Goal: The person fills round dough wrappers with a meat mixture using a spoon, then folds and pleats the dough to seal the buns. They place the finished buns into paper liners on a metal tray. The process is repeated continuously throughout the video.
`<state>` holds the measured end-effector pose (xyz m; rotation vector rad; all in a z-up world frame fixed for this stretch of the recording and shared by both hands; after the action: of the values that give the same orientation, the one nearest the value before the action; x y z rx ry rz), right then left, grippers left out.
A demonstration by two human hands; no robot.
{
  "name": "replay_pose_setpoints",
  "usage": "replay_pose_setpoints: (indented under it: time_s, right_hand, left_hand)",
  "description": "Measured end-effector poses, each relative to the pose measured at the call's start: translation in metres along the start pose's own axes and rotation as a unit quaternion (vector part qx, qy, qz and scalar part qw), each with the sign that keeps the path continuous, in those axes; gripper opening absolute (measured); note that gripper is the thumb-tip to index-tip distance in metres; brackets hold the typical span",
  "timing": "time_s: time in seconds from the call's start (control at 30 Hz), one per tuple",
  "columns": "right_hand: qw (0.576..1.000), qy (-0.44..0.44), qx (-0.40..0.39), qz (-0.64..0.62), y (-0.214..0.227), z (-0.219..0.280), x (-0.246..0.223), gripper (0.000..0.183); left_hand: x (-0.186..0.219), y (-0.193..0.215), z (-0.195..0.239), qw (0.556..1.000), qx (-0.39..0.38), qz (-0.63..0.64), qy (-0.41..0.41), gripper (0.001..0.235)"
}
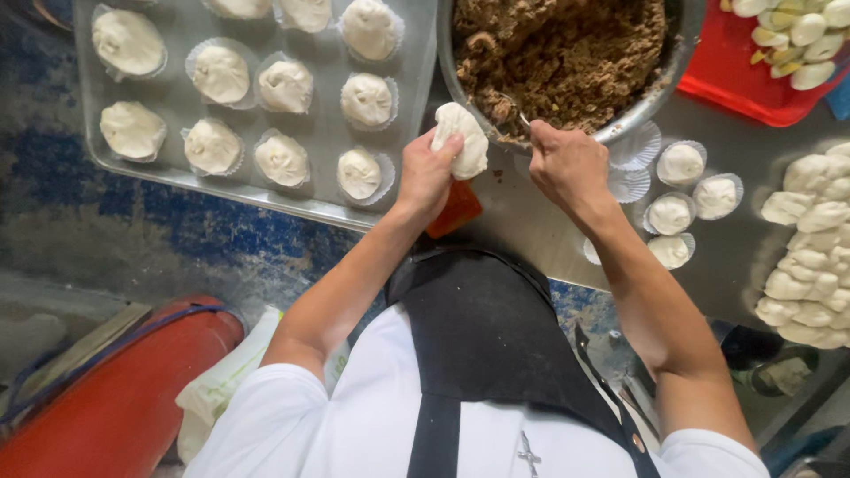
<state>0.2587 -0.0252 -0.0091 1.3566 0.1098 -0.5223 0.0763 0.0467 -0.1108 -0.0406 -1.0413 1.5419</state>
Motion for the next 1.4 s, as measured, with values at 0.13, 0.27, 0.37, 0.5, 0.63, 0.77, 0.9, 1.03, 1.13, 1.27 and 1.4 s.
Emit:
replay_pose_setpoints:
  time_s: [0.13,0.27,0.37,0.5,0.63,0.77,0.9,1.03,1.13,1.27,1.4]
  right_hand:
    - [0.973,-0.043,-0.032,-0.225,-0.009,-0.005,0.026,0.018]
    - [0.910,-0.116,-0.063,-0.393,-0.017,-0.007,0.061,0.030]
    - [0.920,-0.065,-0.013,-0.386,0.003,0.006,0.069,0.030]
    - [0.918,-0.054,0.090,-0.382,0.017,0.021,0.055,0.026]
    - [0.984,0.062,0.164,0.044,0.021,0.023,0.011,0.040]
    - [0.973,0.050,0.224,-0.022,0.036,0.038,0.016,0.041]
    - [0.972,0.007,0.199,-0.124,0.039,0.049,0.026,0.031]
    - [0.990,-0.050,0.074,-0.109,0.020,0.031,0.026,0.029]
    - [0.977,-0.071,0.011,-0.199,-0.001,0.017,0.034,0.029]
    - [0.906,-0.133,-0.032,-0.402,-0.005,0.008,0.055,0.032]
    - [0.859,-0.172,-0.048,-0.480,0.009,0.016,0.053,0.034]
  left_hand:
    - [0.002,-0.005,0.002,1.000,0.005,-0.029,-0.011,0.029]
    - [0.008,-0.007,0.012,0.999,0.000,-0.054,-0.010,0.027]
    - [0.008,-0.012,0.009,0.999,-0.005,-0.039,0.008,0.028]
    - [-0.006,-0.036,-0.028,0.992,-0.043,0.065,0.097,0.036]
    - [0.006,-0.076,-0.095,0.965,-0.187,0.165,0.088,0.034]
    - [0.031,-0.072,-0.100,0.990,-0.113,0.060,0.056,0.035]
    - [0.067,-0.052,-0.069,0.993,-0.104,0.014,0.046,0.036]
    - [0.065,-0.032,-0.025,0.993,-0.096,-0.058,0.036,0.037]
    - [0.036,-0.013,-0.001,0.995,-0.038,-0.070,0.067,0.034]
    - [0.006,-0.005,0.012,0.996,-0.029,0.003,0.086,0.032]
    - [0.002,-0.010,0.005,0.995,-0.041,0.020,0.088,0.030]
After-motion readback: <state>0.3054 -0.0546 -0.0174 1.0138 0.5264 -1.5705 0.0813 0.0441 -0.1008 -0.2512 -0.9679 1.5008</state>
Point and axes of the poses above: each hand's wrist, its own z-axis away from the middle knuckle, its own y-axis out of the back of the hand, x = y × z, the point moved 5 cm from there along -z, towards the middle knuckle, and after that the axes turned 7 degrees about y, right-handed, at the moved point
